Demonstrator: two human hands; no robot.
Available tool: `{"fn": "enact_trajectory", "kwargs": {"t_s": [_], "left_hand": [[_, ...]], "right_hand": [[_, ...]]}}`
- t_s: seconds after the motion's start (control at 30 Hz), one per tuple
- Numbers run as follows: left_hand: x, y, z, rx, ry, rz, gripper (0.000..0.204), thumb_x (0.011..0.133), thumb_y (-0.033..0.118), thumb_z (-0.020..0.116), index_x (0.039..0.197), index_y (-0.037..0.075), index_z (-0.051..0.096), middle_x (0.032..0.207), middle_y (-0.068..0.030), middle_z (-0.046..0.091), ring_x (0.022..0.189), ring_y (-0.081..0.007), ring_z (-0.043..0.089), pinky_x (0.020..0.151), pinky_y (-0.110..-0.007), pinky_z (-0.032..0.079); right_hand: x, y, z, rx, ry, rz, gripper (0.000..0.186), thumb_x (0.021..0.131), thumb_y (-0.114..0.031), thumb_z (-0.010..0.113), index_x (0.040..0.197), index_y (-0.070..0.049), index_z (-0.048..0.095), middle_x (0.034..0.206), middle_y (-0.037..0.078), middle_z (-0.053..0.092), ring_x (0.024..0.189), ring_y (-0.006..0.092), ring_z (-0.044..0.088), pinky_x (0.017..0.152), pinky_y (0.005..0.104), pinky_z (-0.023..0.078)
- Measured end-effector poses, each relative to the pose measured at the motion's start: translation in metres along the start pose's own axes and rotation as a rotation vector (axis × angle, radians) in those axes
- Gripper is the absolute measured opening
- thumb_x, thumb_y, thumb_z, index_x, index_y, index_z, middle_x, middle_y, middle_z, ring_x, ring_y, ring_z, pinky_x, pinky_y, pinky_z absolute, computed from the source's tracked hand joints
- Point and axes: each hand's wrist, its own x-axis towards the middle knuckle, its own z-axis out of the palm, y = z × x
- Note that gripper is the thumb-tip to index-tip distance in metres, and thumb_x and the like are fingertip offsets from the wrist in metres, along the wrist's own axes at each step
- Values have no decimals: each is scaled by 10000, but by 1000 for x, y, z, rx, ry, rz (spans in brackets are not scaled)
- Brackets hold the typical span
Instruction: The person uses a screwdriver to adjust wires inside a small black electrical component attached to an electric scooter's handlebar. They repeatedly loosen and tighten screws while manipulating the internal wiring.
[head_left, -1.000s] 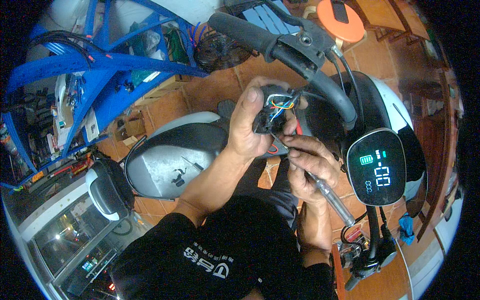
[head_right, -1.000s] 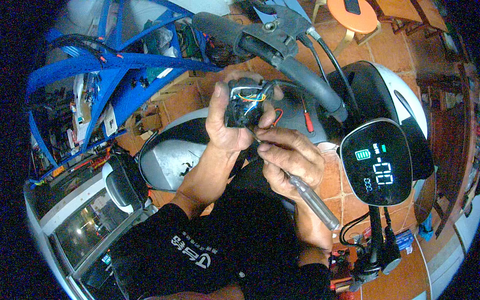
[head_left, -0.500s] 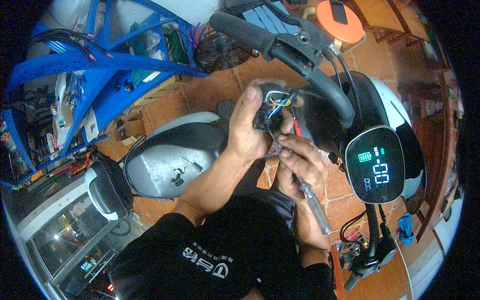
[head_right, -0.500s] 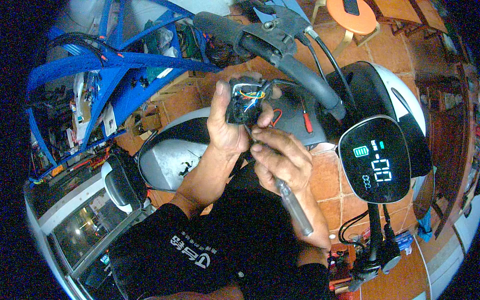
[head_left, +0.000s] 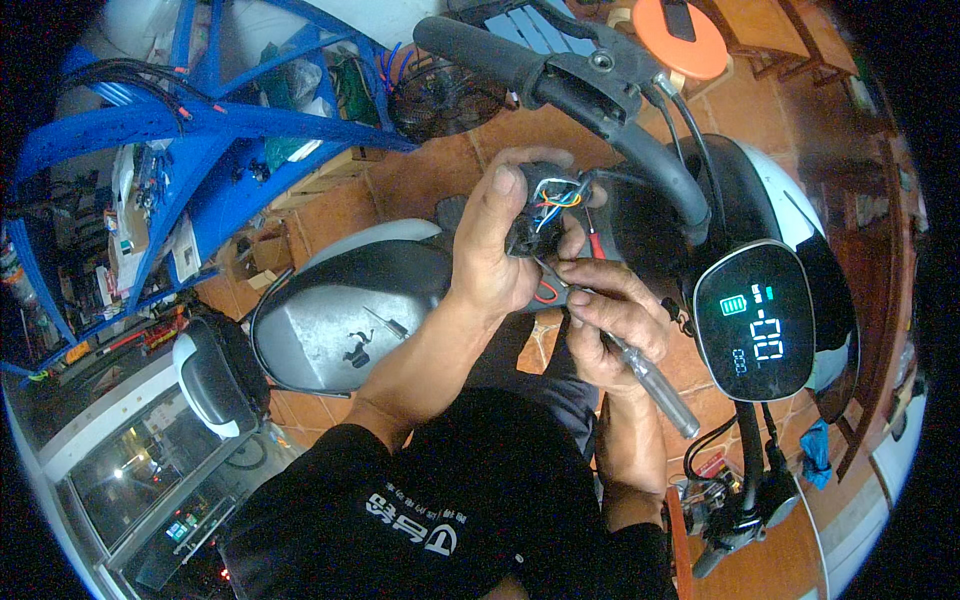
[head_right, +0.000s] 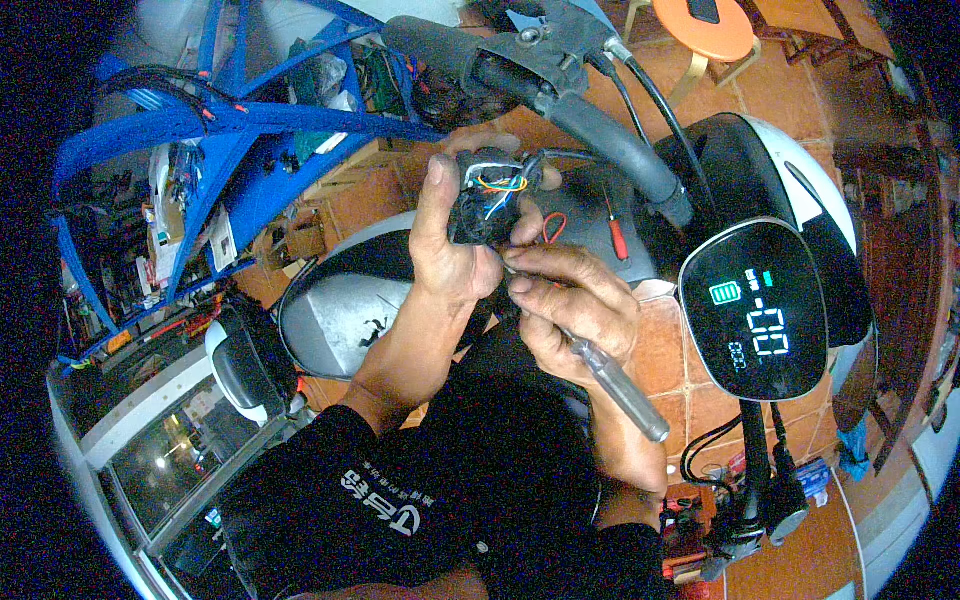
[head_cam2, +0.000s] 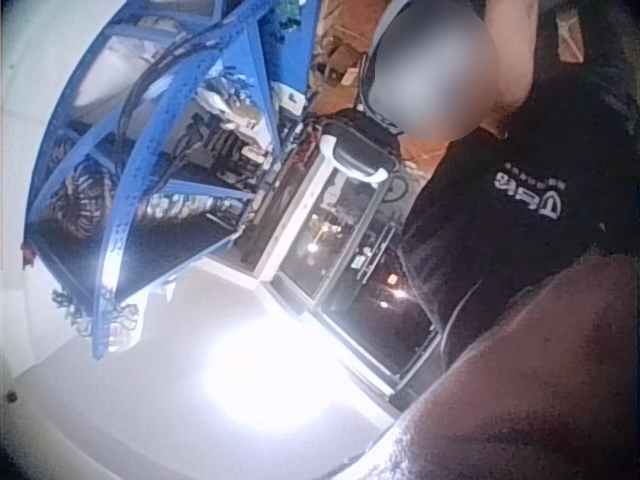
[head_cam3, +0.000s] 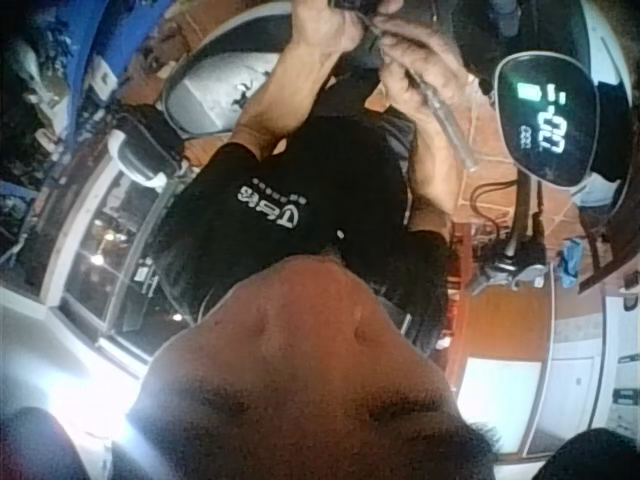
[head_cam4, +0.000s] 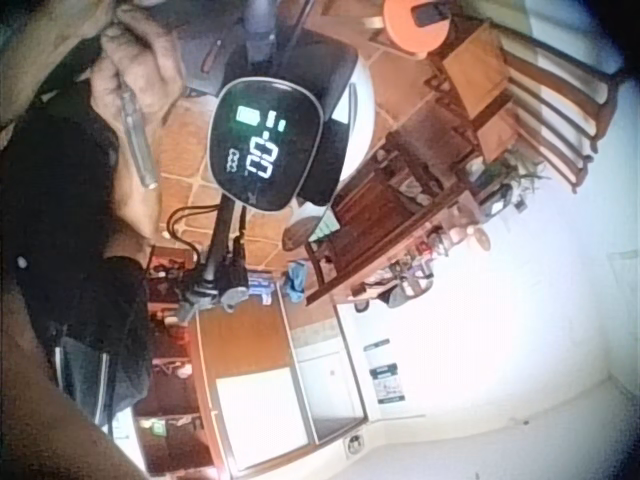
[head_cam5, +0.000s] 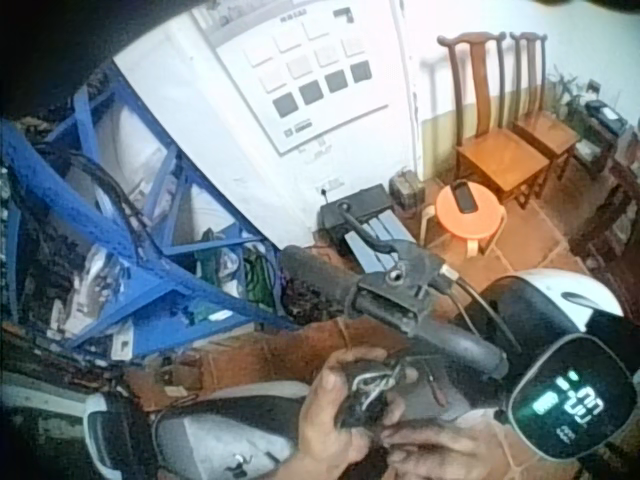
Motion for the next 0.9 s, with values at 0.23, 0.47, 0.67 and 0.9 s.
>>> {"fn": "enact_trajectory", "kwargs": {"t_s": [0.23, 0.47, 0.67, 0.9], "left_hand": [[-4, 0, 8, -20, 59, 4, 540, 965, 526, 375, 1204, 56, 490, 981, -258, 625, 575, -202, 572, 423, -240, 433], [-1, 5, 2, 52, 2, -2, 563, 954, 536, 396, 1246, 58, 456, 993, -268, 621, 600, -210, 591, 442, -242, 451], [2, 7, -11, 127, -104, -31, 593, 926, 553, 453, 1262, 66, 429, 1077, -293, 598, 631, -229, 614, 464, -263, 462], [0, 2, -9, 94, -18, 8, 602, 914, 564, 465, 1204, 37, 452, 1034, -242, 593, 682, -232, 614, 543, -294, 491]], "right_hand": [[-6, -1, 15, -12, 127, -72, 128, 769, 26, 676, 864, -30, 610, 906, 170, 671, 807, 300, 685, 671, 365, 568], [0, -5, 9, 59, 69, 63, 90, 807, 3, 657, 865, -38, 602, 900, 194, 680, 808, 280, 689, 687, 343, 557], [1, -3, 4, 297, 90, 229, 79, 830, -16, 624, 886, -30, 569, 906, 204, 677, 840, 281, 684, 718, 359, 552], [1, 4, 1, 194, 69, 171, 115, 788, 7, 638, 873, -26, 569, 912, 202, 678, 824, 281, 688, 710, 352, 552]]}}
